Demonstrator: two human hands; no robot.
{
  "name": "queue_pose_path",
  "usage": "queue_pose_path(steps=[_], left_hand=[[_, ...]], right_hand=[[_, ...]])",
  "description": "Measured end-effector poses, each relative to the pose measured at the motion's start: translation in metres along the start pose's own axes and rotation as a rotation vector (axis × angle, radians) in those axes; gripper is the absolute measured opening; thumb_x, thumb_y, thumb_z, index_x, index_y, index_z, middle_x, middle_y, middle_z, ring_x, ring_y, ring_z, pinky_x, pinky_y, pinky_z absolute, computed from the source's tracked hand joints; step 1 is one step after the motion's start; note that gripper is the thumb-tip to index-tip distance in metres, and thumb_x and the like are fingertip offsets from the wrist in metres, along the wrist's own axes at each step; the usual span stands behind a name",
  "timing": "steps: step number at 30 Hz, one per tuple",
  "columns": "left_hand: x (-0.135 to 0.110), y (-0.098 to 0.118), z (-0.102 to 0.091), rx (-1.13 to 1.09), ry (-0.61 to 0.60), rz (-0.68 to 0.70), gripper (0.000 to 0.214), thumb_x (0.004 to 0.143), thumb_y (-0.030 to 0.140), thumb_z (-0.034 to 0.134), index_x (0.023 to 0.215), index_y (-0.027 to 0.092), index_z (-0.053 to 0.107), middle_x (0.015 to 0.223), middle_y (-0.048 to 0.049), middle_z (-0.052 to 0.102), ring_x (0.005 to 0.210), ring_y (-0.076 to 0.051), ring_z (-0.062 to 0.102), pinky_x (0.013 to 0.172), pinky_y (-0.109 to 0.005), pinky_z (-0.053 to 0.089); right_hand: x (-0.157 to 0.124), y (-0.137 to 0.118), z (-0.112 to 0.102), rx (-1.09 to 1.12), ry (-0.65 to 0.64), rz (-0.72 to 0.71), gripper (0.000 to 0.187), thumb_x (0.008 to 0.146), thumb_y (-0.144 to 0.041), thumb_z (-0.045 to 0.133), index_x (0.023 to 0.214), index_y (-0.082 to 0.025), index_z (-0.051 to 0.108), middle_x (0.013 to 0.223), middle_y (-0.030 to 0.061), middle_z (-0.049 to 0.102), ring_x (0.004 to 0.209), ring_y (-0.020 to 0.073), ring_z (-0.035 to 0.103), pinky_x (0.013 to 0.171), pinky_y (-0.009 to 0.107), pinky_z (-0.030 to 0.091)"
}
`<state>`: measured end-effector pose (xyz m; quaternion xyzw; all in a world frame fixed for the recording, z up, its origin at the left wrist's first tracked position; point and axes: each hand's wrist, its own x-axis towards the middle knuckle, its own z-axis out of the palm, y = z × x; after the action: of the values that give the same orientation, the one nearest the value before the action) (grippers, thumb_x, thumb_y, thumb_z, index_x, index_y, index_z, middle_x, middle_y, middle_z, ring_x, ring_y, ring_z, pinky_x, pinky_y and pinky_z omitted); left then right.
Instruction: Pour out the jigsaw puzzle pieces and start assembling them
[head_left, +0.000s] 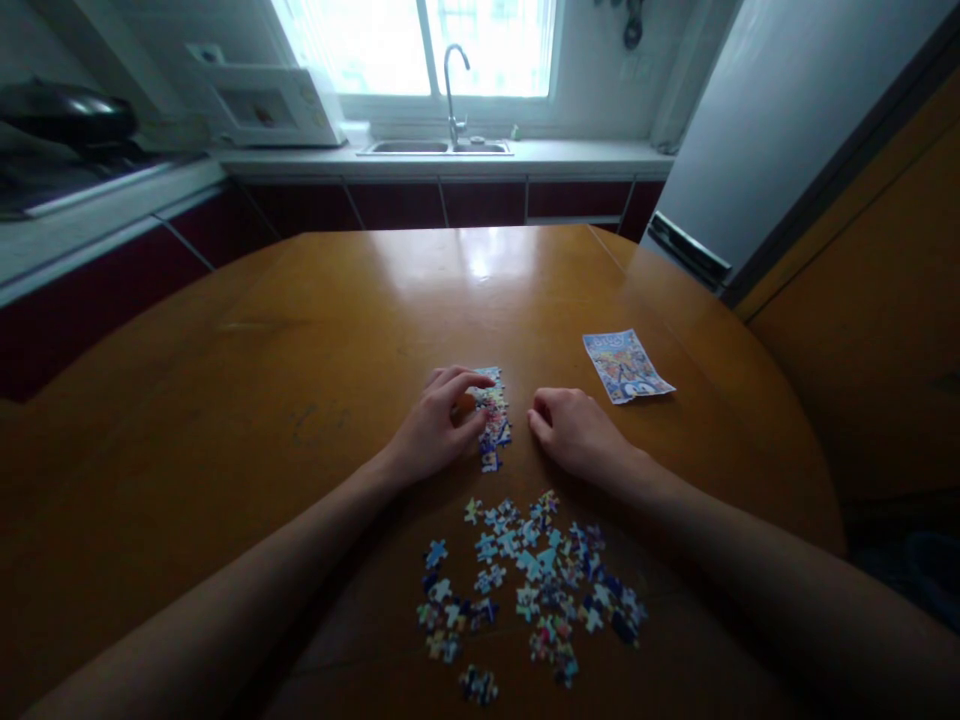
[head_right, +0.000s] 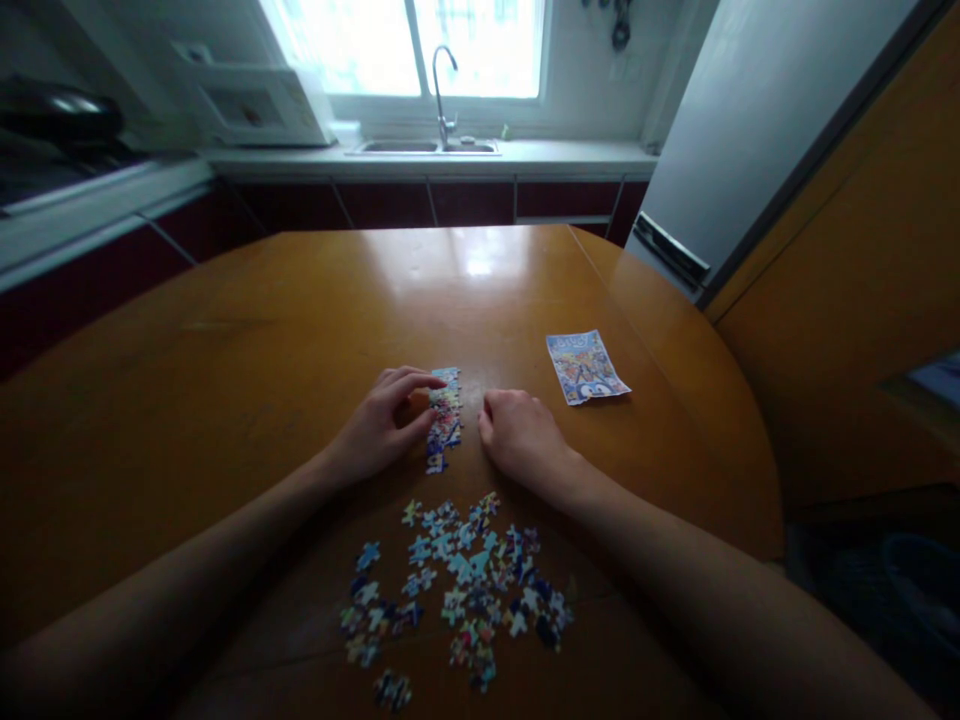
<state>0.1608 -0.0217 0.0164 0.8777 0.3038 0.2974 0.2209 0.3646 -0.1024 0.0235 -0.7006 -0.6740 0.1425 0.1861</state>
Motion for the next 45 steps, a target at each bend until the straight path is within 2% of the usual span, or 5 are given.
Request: queue_pose_path(steps=[14, 45], left_hand=[[0.0009, 0.0017, 0.0012, -0.017, 0.027, -0.023, 0.023, 0.087, 0.016, 0.058, 0.108, 0.020, 0.065, 0.105, -0.0064, 0.066, 0.105, -0.025, 0.056, 0.094, -0.043, 0.046], [0.0005, -0.0020, 0.0023, -0.007, 0.027, -0.023, 0.022, 0.087, 0.015, 0.058, 0.108, 0.020, 0.065, 0.105, -0.0059, 0.066, 0.105, -0.024, 0.056, 0.095, -0.043, 0.046]], right_hand=[[0.0013, 0.0011, 0.0017, -0.016, -0.012, 0.012, 0.020, 0.091, -0.026, 0.056, 0.074, -0.019, 0.062, 0.076, 0.0081, 0.070, 0.067, 0.0168, 0.058, 0.060, 0.030, 0.030], [0.0008, 0.0009, 0.0003, 0.018, -0.013, 0.006, 0.019, 0.091, -0.026, 0.056, 0.075, -0.018, 0.062, 0.076, 0.0077, 0.070, 0.066, 0.0161, 0.057, 0.060, 0.029, 0.032]])
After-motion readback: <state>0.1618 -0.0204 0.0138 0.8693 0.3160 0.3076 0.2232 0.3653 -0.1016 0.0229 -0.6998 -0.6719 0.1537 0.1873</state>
